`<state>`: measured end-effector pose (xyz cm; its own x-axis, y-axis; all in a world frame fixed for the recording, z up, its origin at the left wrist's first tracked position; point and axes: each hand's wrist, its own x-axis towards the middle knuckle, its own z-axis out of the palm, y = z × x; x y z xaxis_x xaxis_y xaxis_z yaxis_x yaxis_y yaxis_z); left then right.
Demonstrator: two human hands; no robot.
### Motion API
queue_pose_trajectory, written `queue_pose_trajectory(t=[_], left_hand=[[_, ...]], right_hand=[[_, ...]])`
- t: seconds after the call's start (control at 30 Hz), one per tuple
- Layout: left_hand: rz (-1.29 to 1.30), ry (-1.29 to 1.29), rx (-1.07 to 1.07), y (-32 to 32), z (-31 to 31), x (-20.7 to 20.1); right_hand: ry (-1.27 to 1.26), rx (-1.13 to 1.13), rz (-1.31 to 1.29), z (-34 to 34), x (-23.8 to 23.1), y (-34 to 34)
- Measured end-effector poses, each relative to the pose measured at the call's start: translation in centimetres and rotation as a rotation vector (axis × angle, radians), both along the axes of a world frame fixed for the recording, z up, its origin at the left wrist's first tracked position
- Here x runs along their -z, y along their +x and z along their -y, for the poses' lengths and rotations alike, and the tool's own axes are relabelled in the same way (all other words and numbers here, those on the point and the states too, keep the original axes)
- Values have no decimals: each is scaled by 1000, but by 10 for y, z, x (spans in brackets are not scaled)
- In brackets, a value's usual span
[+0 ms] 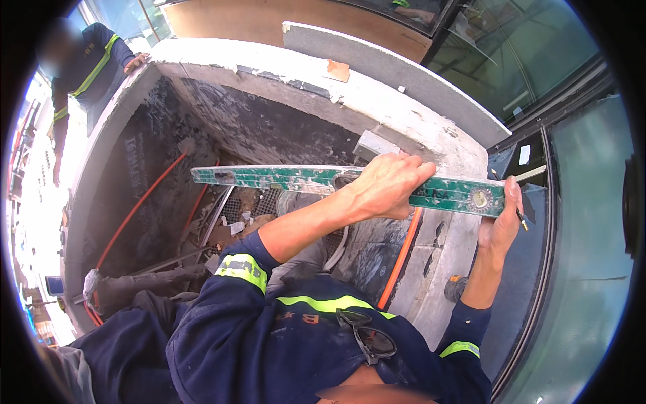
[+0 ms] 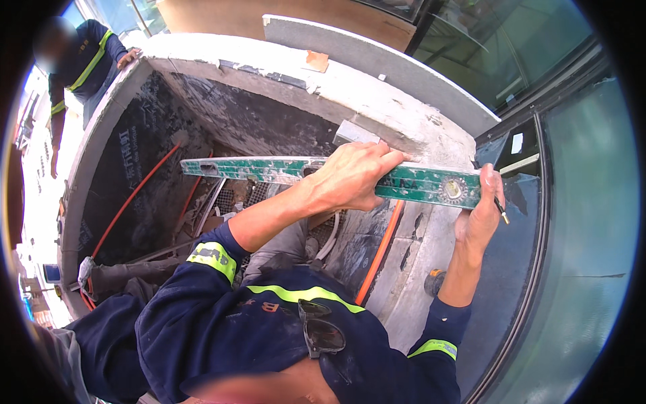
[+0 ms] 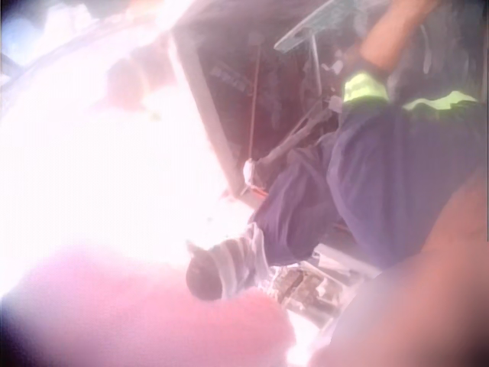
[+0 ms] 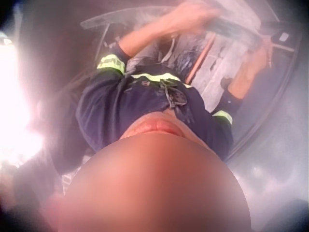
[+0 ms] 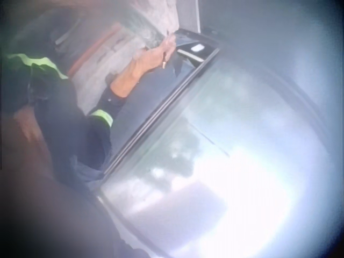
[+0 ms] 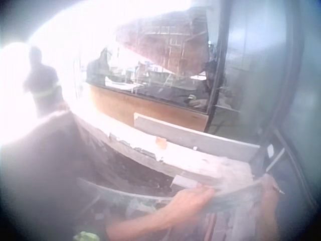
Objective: The person installs a curved window frame by positioning it against a concrete wall, using a spirit level to check alignment, and securing it with a pencil and other tools. Another worker assists by holding the frame and handing over tools.
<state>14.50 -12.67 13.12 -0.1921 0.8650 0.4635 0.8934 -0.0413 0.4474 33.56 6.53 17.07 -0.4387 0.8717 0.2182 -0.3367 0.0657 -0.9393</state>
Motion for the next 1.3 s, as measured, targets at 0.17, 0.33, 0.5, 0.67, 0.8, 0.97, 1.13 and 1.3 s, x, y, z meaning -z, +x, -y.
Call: queue_pose_trajectory(t=[0.17,0.33,0.5,0.67,0.8,0.97,1.13,1.3], left_hand=[[-196,15,-22,5,1,-13],[-160,-369,-285,-52,53,15],[-263,-90,-206,-56,29,46],[-453,70,-248,-85,-7,28],[-498,99,-168,-128,-34,13],[-605,94,-200,-186,-73,16],[-606,196,-264,-226,-111,38],[-555,221,-306,-240,-137,64]], right_hand=[[-90,209,-175,-30,10,42],[-188,285,-158,-77,23,98],[-156,337,1,-111,51,124],[-150,275,303,-142,65,119],[-191,211,284,-174,77,95],[-251,150,191,-230,89,35],[-264,275,98,-262,103,-29],[-365,479,116,-271,130,-72]])
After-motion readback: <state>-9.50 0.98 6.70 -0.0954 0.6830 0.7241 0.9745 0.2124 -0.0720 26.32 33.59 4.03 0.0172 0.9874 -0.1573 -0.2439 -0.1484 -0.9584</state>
